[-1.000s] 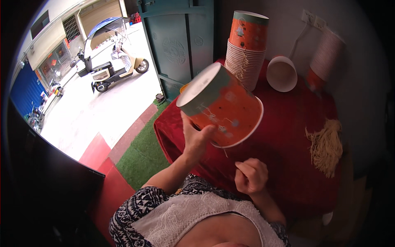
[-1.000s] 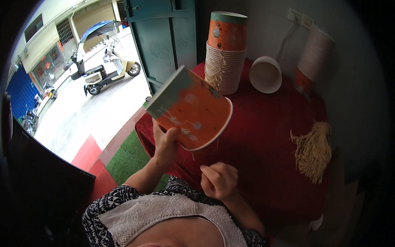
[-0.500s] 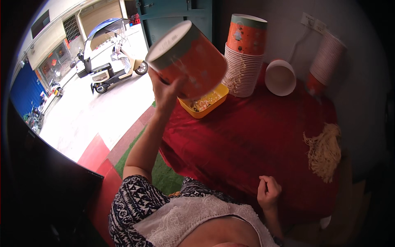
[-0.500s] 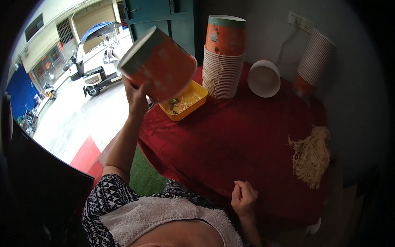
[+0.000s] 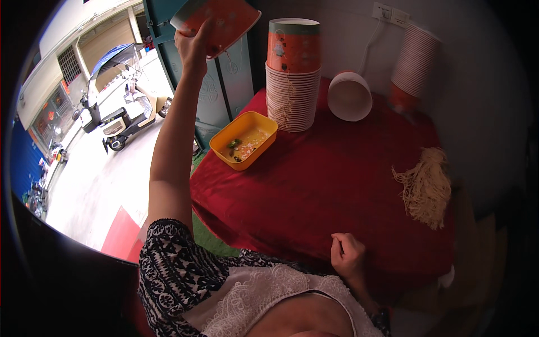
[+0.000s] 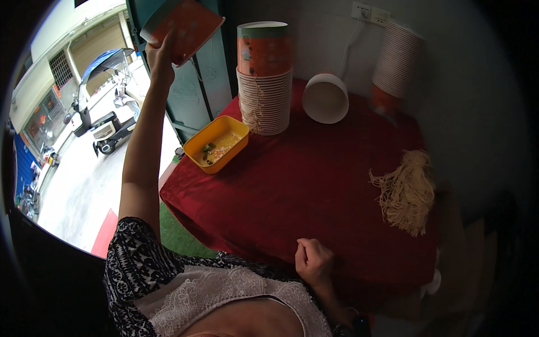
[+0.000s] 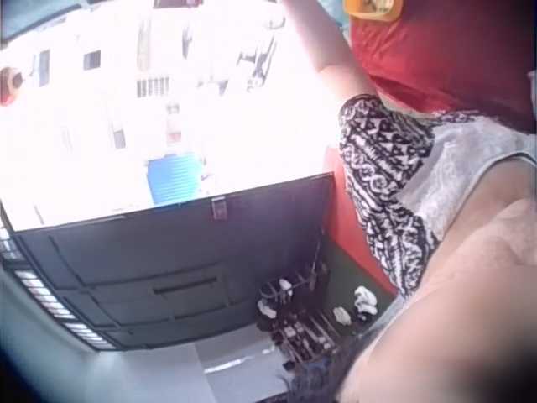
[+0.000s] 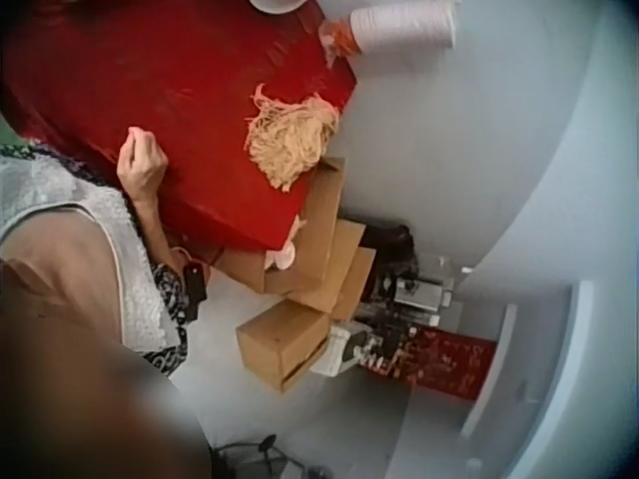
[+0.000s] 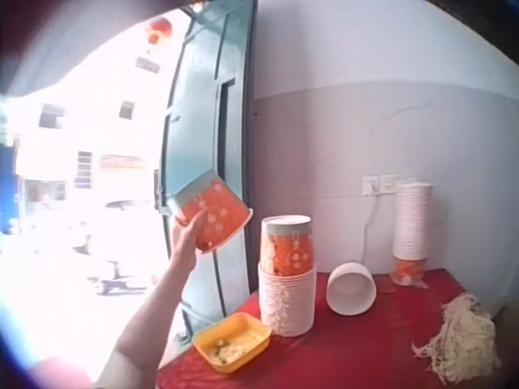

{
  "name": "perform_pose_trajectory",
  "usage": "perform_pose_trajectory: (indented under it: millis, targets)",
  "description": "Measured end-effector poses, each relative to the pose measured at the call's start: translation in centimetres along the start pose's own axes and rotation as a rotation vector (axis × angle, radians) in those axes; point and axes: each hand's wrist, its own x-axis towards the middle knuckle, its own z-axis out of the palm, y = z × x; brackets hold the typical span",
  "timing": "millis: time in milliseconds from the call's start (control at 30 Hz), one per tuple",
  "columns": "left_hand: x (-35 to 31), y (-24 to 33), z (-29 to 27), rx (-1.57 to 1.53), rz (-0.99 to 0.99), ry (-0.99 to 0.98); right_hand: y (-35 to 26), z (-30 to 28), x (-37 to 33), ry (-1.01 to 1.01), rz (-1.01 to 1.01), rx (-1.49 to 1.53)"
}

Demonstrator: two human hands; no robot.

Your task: Attaching string handles to decorative paper buckets by threading the string through pre-punched holes and tying knots.

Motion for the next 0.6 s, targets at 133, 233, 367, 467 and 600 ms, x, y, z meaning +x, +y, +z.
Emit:
perform_pose_trajectory:
  millis: [133, 233, 367, 467, 600]
  targets:
    - [2.5, -1.1, 2.8, -0.036, -0.108, -0.052, 0.0, 0.1, 0.0, -0.015, -0.029, -0.067]
    - [2.6, -1.8, 5.8, -0.077, 0.012, 0.01, 0.3, 0.4, -0.2, 0.006, -0.062, -0.092]
    - [2.5, -1.9, 8.4, -0.135, -0.043, -0.088, 0.7, 0.6, -0.4, 0.045, -0.084, -0.122]
    - [3.5, -3.4, 8.8, -0.054, 0.001, -0.099, 0.7, 0.7, -0.6, 0.036, -0.108, -0.128]
    - [4.1, -4.0, 10.6, 0.07, 0.005, -0.13, 0.5, 0.7, -0.6, 0.022, -0.106, -0.137]
